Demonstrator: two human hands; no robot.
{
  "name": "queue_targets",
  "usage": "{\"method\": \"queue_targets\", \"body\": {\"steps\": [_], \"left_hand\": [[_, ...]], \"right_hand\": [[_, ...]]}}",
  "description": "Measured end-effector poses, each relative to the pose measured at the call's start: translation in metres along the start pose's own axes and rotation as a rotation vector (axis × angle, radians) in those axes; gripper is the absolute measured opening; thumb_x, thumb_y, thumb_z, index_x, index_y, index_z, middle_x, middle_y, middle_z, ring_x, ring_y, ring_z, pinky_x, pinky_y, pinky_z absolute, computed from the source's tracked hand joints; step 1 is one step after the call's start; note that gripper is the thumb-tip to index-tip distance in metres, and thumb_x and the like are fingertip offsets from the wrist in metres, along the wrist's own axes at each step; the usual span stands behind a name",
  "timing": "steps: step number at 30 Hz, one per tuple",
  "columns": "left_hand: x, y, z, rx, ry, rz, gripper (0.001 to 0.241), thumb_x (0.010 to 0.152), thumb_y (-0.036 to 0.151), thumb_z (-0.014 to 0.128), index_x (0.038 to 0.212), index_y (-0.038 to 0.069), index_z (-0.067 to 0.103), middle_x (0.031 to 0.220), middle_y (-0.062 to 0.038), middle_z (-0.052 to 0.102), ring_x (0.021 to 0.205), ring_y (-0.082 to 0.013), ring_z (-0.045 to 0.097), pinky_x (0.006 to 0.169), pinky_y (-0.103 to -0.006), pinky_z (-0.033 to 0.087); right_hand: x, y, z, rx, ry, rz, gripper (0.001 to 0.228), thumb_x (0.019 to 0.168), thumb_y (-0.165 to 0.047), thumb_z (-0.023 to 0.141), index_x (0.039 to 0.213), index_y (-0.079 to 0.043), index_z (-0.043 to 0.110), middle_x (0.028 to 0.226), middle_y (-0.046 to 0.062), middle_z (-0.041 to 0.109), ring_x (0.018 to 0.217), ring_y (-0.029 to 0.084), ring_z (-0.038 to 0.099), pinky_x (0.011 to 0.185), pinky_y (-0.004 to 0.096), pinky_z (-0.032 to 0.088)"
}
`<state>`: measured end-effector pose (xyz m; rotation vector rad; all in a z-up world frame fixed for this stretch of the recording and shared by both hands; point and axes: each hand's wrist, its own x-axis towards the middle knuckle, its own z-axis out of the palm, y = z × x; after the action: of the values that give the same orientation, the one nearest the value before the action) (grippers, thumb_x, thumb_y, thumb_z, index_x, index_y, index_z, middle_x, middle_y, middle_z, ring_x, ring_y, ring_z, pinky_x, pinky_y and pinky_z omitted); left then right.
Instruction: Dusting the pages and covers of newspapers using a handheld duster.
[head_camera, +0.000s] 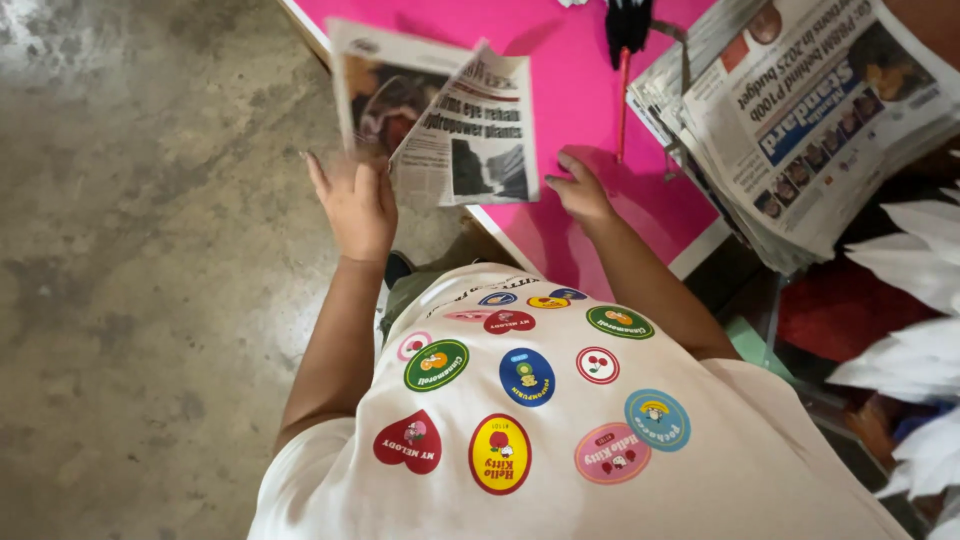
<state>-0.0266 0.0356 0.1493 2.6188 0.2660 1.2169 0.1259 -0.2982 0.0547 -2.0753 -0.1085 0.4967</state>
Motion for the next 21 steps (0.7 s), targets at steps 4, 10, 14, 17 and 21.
{"method": "queue_targets", "body": {"steps": [4, 10, 14, 17, 21], "left_hand": [[0.019, 0.028, -0.027, -0.095, -0.025, 0.110, 0.006, 0.095, 0.014, 0.064, 0.094, 0.010, 0.069, 0.072, -0.007, 0.064, 0.062, -0.0291, 0.067, 0.066, -0.0413, 0.057], [0.067, 0.069, -0.072, -0.690, 0.099, -0.422, 0.009, 0.103, -0.004, 0.055, 0.107, 0.000, 0.063, 0.085, -0.020, 0.067, 0.077, -0.0357, 0.069, 0.078, -0.0417, 0.055], [0.080, 0.063, -0.065, -0.928, 0.175, -0.452, 0.008, 0.108, 0.005, 0.050, 0.107, 0.002, 0.057, 0.081, -0.011, 0.058, 0.072, -0.0179, 0.056, 0.074, -0.0323, 0.050], [0.084, 0.065, -0.064, -1.117, 0.161, -0.544, 0.007, 0.111, 0.009, 0.045, 0.111, 0.006, 0.052, 0.082, -0.004, 0.058, 0.071, -0.0090, 0.053, 0.071, -0.0257, 0.048], [0.089, 0.074, -0.071, -1.113, 0.116, -0.549, 0.008, 0.112, 0.011, 0.046, 0.114, 0.004, 0.050, 0.093, -0.006, 0.058, 0.080, -0.0088, 0.051, 0.076, -0.0241, 0.046]], "right_hand": [[-0.015, -0.020, -0.004, 0.423, 0.031, -0.006, 0.073, 0.098, -0.013, 0.076, 0.153, 0.013, 0.034, 0.155, 0.044, 0.030, 0.149, 0.052, 0.027, 0.124, 0.057, 0.028], [-0.050, -0.086, -0.046, 0.499, 0.197, -0.216, 0.033, 0.088, -0.001, 0.075, 0.120, -0.006, 0.071, 0.106, 0.009, 0.068, 0.095, 0.017, 0.066, 0.081, 0.027, 0.058], [-0.056, -0.115, -0.087, 0.569, 0.208, -0.190, 0.026, 0.090, -0.002, 0.078, 0.111, -0.011, 0.067, 0.087, -0.003, 0.063, 0.066, 0.003, 0.056, 0.052, 0.012, 0.044], [-0.053, -0.107, -0.103, 0.568, 0.337, -0.240, 0.029, 0.085, 0.001, 0.087, 0.108, -0.007, 0.071, 0.084, 0.005, 0.071, 0.069, 0.009, 0.066, 0.061, 0.018, 0.056], [-0.075, -0.143, -0.111, 0.355, 0.456, -0.442, 0.034, 0.087, 0.010, 0.084, 0.116, 0.005, 0.068, 0.082, 0.010, 0.070, 0.066, 0.010, 0.062, 0.061, 0.020, 0.053]]}}
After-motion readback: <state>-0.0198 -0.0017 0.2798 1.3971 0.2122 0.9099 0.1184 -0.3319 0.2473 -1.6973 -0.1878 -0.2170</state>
